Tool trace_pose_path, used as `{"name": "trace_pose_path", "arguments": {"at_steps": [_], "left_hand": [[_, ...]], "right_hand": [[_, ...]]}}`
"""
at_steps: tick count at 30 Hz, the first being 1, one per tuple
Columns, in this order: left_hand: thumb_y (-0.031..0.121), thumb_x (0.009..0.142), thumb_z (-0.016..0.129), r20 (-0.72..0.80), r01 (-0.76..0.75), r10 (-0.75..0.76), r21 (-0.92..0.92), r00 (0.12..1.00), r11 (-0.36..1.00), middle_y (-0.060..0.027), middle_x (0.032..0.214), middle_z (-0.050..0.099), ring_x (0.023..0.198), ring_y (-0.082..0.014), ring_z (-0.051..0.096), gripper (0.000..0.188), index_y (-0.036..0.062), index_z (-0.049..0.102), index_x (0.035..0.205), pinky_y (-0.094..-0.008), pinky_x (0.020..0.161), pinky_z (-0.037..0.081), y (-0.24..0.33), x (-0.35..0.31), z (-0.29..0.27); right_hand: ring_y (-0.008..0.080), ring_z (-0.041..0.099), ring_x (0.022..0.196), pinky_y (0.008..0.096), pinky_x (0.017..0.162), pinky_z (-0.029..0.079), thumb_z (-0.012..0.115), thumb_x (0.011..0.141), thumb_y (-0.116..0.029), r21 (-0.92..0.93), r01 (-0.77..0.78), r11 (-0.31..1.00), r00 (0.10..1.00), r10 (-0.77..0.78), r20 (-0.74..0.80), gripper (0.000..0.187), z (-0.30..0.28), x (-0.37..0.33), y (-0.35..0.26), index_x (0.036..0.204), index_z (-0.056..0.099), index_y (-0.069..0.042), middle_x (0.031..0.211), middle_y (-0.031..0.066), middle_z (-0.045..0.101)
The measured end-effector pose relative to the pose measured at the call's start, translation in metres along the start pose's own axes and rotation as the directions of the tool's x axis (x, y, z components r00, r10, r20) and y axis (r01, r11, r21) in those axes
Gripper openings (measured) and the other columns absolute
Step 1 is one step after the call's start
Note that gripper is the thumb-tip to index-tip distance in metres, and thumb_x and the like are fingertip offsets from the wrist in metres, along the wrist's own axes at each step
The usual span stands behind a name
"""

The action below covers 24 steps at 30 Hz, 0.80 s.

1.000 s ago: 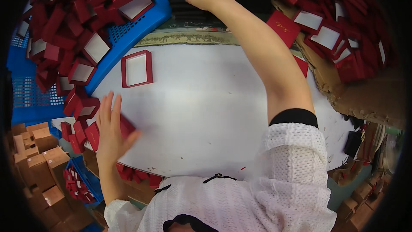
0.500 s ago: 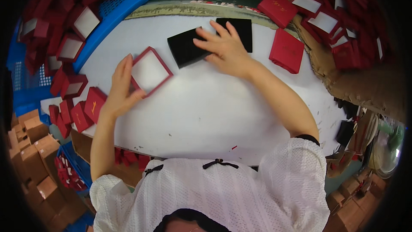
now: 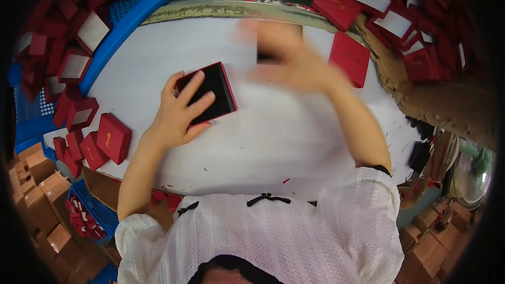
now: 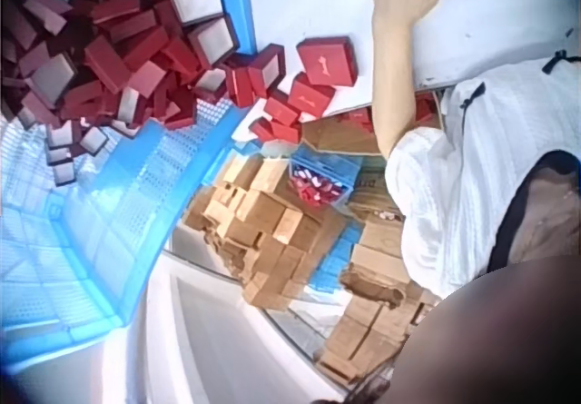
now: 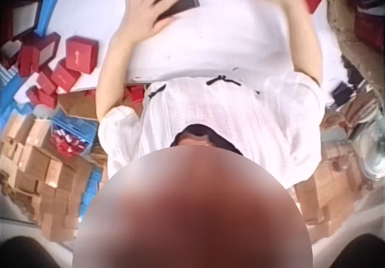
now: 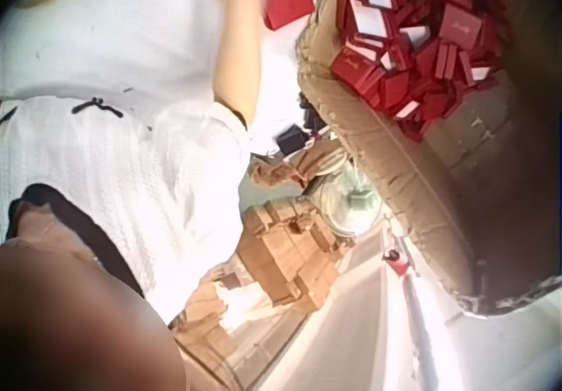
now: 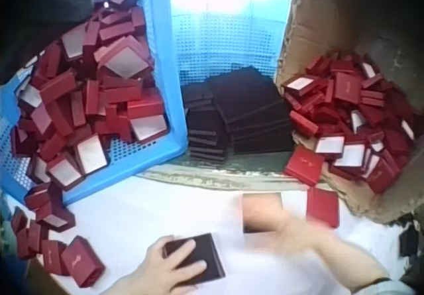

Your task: Placing black foam pads into red jewelry boxes.

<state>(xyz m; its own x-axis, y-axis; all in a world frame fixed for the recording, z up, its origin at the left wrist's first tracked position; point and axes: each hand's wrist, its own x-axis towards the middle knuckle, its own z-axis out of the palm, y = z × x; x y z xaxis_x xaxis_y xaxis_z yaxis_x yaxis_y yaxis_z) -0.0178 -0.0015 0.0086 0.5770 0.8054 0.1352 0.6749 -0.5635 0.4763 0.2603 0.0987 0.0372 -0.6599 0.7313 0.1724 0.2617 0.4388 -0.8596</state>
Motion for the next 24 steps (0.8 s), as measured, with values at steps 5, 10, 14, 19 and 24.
{"name": "trace_pose_path", "arguments": {"at_steps": [5,10,14,19,24], "left_hand": [[0.020,0.075,0.069,0.175,-0.009,-0.019,0.154,0.984,0.988,0.0004,0.145,0.032,0.125,-0.0453,0.026,0.053,0.0367,0.054,0.123,-0.0519,0.098,0.026,0.024,0.016,-0.017],[0.025,0.065,0.078,-0.003,0.020,-0.021,-0.130,1.000,0.991,-0.0133,0.138,0.036,0.124,-0.0423,0.029,0.069,0.0188,0.050,0.127,-0.0499,0.097,0.033,0.005,0.003,-0.002],[0.028,0.056,0.083,-0.455,-0.176,-0.045,-0.433,0.890,0.884,-0.0271,0.138,0.024,0.122,-0.0454,0.032,0.093,0.0017,0.033,0.130,-0.0489,0.097,0.038,-0.009,0.000,0.035],[0.030,0.059,0.080,-0.180,-0.084,0.058,-0.141,0.982,0.986,-0.0262,0.140,0.026,0.121,-0.0432,0.037,0.092,0.0039,0.034,0.135,-0.0493,0.098,0.035,0.000,0.006,0.008],[0.037,0.062,0.075,-0.038,0.052,-0.048,0.124,0.998,0.991,-0.0183,0.142,0.028,0.130,-0.0407,0.027,0.092,0.0074,0.033,0.138,-0.0545,0.103,0.021,0.002,-0.001,-0.016]], "right_hand": [[0.0325,0.040,0.121,0.0468,0.101,0.024,0.073,0.063,-0.046,-0.728,-0.674,0.125,0.733,0.234,-0.638,0.086,-0.119,-0.028,0.094,0.134,0.038,-0.013,0.130,0.0149,0.045],[0.0322,0.045,0.112,0.0436,0.096,0.029,0.079,0.054,-0.036,-0.659,-0.206,0.724,0.923,-0.080,-0.377,0.077,-0.046,0.006,0.010,0.120,0.049,-0.010,0.115,0.0140,0.053],[0.0398,0.041,0.110,0.0473,0.096,0.032,0.079,0.057,-0.046,-0.440,0.194,0.877,0.980,-0.158,0.117,0.076,0.056,0.008,-0.028,0.118,0.054,-0.009,0.121,0.0198,0.044],[0.0410,0.037,0.115,0.0517,0.098,0.028,0.078,0.058,-0.042,-0.432,0.206,0.878,0.974,-0.144,0.173,0.076,0.077,-0.012,-0.032,0.122,0.051,-0.011,0.124,0.0226,0.038],[0.0418,0.028,0.124,0.0546,0.102,0.020,0.072,0.067,-0.045,-0.484,0.219,0.847,0.973,-0.156,0.167,0.076,0.084,-0.002,-0.023,0.128,0.046,-0.008,0.135,0.0244,0.029]]}}
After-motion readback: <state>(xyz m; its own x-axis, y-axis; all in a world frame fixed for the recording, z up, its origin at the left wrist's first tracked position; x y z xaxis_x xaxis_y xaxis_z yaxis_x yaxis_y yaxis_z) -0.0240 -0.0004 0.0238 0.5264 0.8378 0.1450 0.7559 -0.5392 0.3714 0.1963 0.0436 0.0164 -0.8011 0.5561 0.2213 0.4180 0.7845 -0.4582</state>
